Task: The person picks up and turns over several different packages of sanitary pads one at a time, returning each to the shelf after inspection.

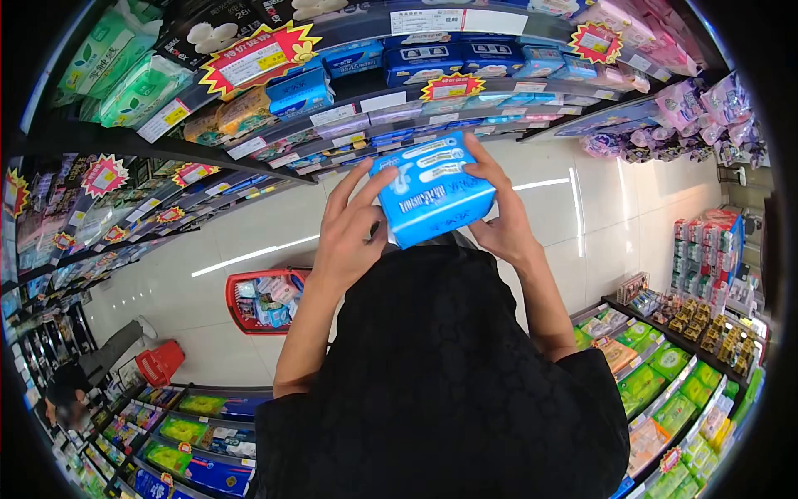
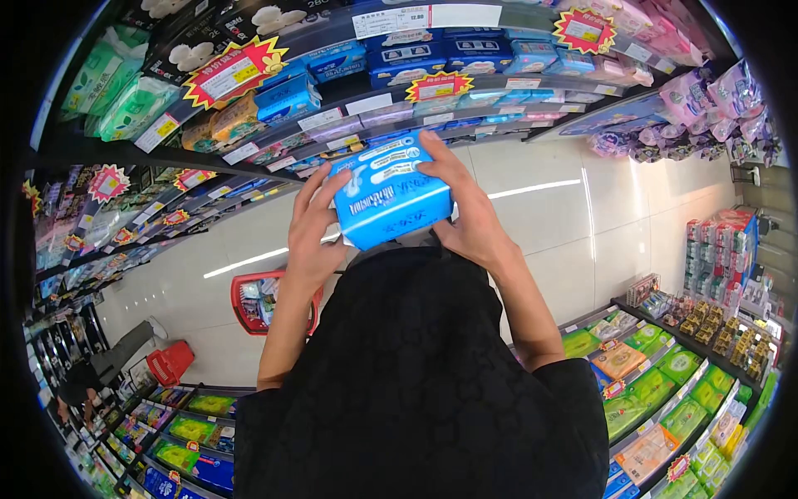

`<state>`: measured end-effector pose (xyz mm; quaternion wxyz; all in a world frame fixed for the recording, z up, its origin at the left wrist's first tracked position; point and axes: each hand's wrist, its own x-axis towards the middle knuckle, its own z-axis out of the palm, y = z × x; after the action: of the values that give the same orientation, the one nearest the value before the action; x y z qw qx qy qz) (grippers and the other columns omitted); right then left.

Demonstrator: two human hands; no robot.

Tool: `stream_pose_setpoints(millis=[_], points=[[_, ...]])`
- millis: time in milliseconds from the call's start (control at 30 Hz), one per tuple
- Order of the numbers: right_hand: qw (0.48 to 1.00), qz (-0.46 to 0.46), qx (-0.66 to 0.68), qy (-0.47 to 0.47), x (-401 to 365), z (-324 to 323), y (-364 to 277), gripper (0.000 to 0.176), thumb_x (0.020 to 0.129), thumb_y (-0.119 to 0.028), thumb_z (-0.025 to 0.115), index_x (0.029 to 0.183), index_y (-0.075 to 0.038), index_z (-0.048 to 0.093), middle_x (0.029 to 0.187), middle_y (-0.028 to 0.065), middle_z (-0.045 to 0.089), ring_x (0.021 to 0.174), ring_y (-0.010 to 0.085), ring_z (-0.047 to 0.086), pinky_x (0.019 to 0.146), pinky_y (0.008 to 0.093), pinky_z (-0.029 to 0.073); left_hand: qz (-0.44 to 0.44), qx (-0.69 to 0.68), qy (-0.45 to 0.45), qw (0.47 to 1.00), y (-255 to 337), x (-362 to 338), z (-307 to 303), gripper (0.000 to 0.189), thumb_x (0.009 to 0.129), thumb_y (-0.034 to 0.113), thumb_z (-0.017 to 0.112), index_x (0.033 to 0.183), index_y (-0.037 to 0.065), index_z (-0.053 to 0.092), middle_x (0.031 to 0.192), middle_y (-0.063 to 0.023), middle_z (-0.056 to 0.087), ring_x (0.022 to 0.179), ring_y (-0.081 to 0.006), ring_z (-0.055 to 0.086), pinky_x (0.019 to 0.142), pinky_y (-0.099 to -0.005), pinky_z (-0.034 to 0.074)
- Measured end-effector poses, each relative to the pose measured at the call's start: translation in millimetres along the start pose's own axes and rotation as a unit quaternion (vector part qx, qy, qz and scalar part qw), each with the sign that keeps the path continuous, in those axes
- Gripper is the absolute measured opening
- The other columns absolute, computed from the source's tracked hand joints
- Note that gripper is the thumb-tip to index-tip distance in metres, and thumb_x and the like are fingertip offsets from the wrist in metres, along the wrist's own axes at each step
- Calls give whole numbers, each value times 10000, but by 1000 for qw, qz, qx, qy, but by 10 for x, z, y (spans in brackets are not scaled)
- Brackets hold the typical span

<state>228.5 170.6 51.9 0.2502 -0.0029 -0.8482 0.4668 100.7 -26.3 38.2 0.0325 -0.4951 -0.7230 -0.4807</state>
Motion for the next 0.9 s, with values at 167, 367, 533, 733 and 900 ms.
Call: stream_pose_setpoints(millis=[167,367,533,733,900], points=[[998,13,-54,-26,100,49,128,700,611,142,676,1238,-61,441,1432,224,383,1312,405,395,1020,423,409,3,-1,14,1000,-145,13,-8,266,606,-93,707,757,25,523,1273,-71,599,1266,-344,465,986,-436,420],[978,21,-179,-103,430,206,412,837,592,-20,808,1308,-75,377,1345,198,422,1217,412,449,991,443,432,-40,-59,-32,997,-628,182,-71,358,632,-92,703,923,29,532,1318,-97,548,1246,-349,474,997,-436,423],[954,-68,-272,-105,986,444,787,691,630,-26,773,1240,-53,449,1322,182,434,1216,398,446,999,432,430,-108,-36,-42,993,-1182,448,-148,594,664,-58,712,1209,22,491,1338,-126,514,1210,-327,506,995,-402,434],[956,-41,-282,-71,1447,810,1194,593,689,6,707,1219,0,442,1234,199,453,1173,399,459,979,427,431,-88,253,-84,960,-1889,636,-214,712,747,35,710,1372,54,372,1402,-226,373,1282,-397,381,1071,-438,349],[947,-18,-315,-55,1532,1055,1303,612,685,11,705,1232,2,431,1153,209,463,1139,403,462,944,441,443,-80,335,-108,933,-2181,713,-204,761,769,141,718,1416,69,322,1388,-214,386,1295,-392,365,1090,-467,309]])
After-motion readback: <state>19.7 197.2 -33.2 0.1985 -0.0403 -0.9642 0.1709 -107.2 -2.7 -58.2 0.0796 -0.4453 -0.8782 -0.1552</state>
